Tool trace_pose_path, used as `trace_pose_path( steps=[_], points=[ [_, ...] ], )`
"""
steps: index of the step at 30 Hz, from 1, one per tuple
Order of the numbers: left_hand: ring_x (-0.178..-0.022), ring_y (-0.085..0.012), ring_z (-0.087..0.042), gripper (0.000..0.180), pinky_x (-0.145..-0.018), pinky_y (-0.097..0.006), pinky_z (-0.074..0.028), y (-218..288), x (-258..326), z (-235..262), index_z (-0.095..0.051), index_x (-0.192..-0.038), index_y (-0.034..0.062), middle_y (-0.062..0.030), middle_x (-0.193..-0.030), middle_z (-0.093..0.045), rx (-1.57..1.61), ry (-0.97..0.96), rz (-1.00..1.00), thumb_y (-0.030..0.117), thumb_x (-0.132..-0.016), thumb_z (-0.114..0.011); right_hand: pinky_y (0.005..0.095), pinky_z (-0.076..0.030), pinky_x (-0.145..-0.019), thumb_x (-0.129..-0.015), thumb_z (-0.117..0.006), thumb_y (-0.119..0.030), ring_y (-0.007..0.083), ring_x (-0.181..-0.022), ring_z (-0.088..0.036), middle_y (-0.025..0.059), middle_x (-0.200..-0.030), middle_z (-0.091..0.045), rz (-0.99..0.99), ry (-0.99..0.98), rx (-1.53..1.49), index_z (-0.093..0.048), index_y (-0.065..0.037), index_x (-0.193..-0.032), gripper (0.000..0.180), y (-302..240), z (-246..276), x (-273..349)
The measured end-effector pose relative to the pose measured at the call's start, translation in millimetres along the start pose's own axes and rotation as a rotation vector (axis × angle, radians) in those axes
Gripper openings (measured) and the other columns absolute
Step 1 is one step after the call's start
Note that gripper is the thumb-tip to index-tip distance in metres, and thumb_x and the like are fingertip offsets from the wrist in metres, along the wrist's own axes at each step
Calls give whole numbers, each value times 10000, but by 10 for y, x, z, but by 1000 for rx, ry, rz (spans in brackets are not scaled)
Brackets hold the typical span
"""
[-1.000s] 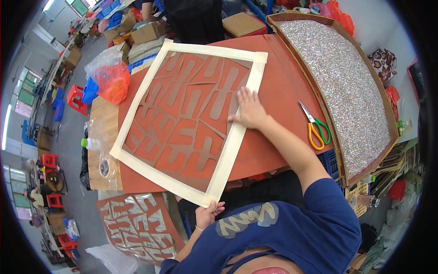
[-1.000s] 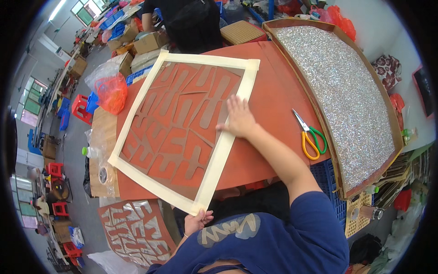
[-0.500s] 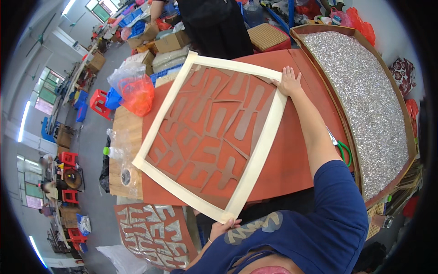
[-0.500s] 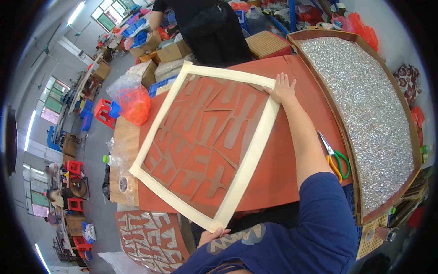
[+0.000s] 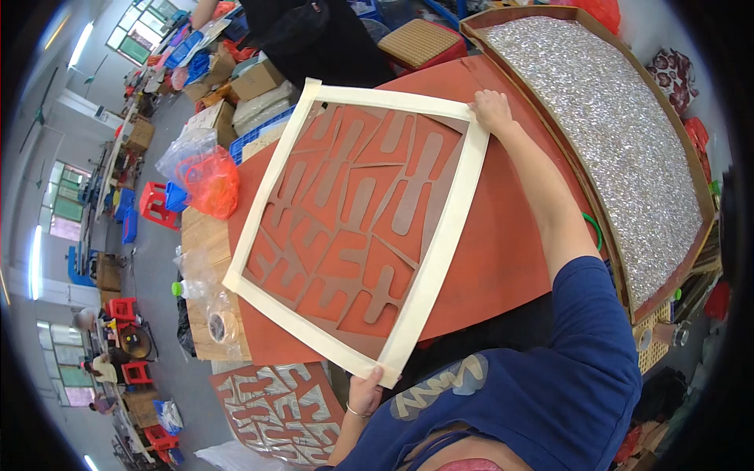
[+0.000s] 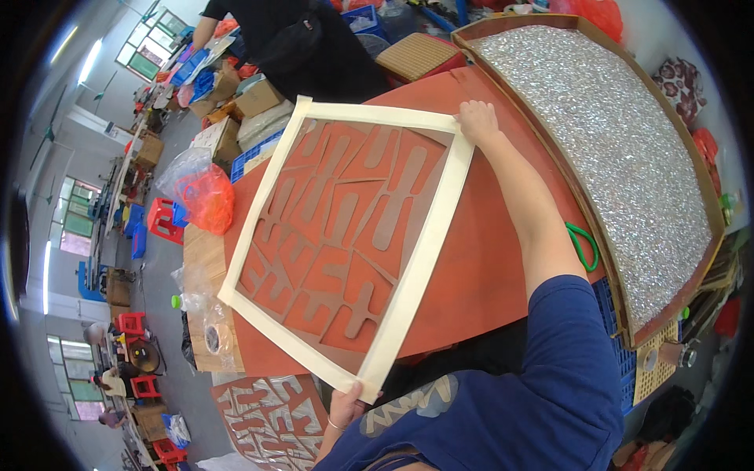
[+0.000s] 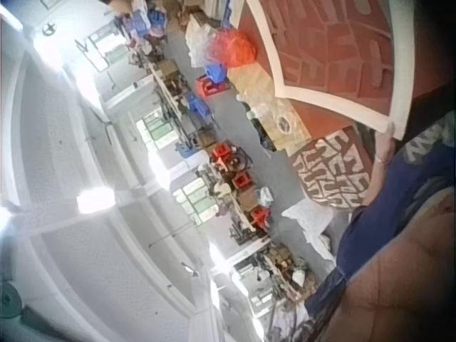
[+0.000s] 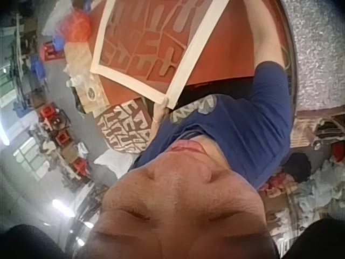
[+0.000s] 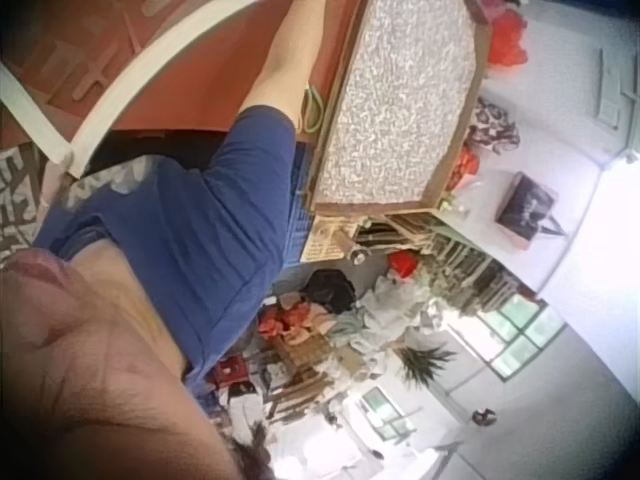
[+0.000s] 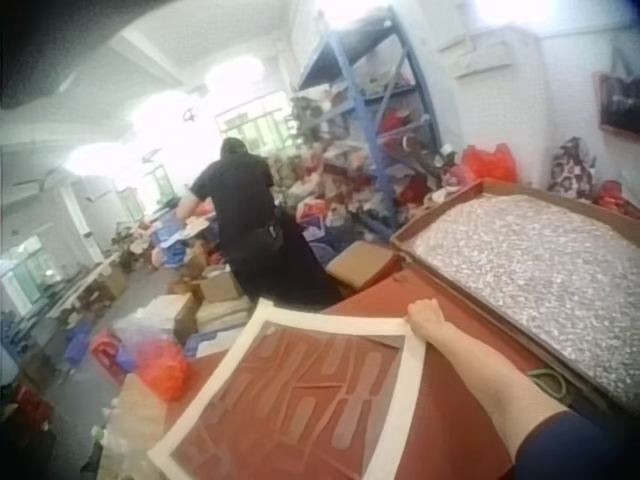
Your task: Trim excess tape or paper from a large patterned frame using scissors.
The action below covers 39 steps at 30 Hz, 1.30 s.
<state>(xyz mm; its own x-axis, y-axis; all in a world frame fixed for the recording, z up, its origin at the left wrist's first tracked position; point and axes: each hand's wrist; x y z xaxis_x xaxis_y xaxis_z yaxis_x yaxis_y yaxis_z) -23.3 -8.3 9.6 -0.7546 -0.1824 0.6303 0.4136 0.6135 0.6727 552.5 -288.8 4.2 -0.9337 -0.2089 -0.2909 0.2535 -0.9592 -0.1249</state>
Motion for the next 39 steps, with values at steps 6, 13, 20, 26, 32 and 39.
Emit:
trace_pose_path(
  steps=[6, 13, 20, 26, 32, 39],
  points=[
    [-892, -278, -632, 351, -697, -406, -566, 111, -47, -13, -474, -1141, -105, -192, -1064, -596, -126, 130, 5, 155, -915, -539, 511, -267, -1031, -874, -511, -426, 350, -1302, -310, 236, -1351, -369, 110, 437, 174, -426, -21, -1282, 582, -242, 177, 536],
    [-875, -246, -640, 352, -688, -359, -577, 109, -65, -48, -500, -1135, -92, -171, -1037, -610, -137, 130, 56, 182, -918, -542, 530, -100, -1098, -869, -359, -621, 312, -1385, -143, 207, -1479, -168, -36, -603, 134, -185, 52, -1400, 874, -430, 565, 329],
    [-750, -226, -652, 303, -641, -328, -570, 57, -46, -88, -543, -1080, -85, -167, -936, -638, -108, 33, 27, 163, -907, -558, 549, -103, -1086, -881, -334, -602, 304, -1383, -146, 202, -1471, -202, 9, -346, 45, -224, 47, -1394, 835, -513, 271, 672],
    [-675, -219, -650, 281, -594, -300, -553, -40, -42, 81, -561, -1034, -81, -155, -818, -651, -193, 11, 24, 166, -900, -572, 538, -79, -1091, -829, -335, -689, 292, -1393, -117, 197, -1485, -162, -19, 23, 9, -192, 57, -1400, 950, -488, 279, 728],
    [-672, -228, -654, 290, -615, -323, -554, -19, 12, -83, -559, -1033, -73, -151, -788, -652, -76, 37, -34, 188, -909, -560, 558, -40, -1090, -854, -236, -691, 287, -1399, -87, 190, -1492, -140, -36, 220, -14, -150, 57, -1410, 936, -383, 553, 374],
    [-672, -243, -659, 271, -636, -352, -555, -191, -99, 43, -553, -1024, -52, -153, -774, -654, -66, -4, -15, 196, -915, -547, 546, -86, -1095, -841, -457, -535, 365, -1371, -132, 255, -1461, -164, 170, 17, -156, -189, 86, -1378, 864, -992, 456, 1602]
  ],
)
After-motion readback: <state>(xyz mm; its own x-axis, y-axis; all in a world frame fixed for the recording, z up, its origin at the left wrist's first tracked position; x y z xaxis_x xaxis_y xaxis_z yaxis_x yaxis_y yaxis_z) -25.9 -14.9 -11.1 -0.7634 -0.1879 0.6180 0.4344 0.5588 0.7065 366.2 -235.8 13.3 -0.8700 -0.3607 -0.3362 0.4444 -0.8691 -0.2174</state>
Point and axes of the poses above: each hand's wrist, its own x-axis away from the middle knuckle, its own z-axis out of the back of the hand, y = z × x
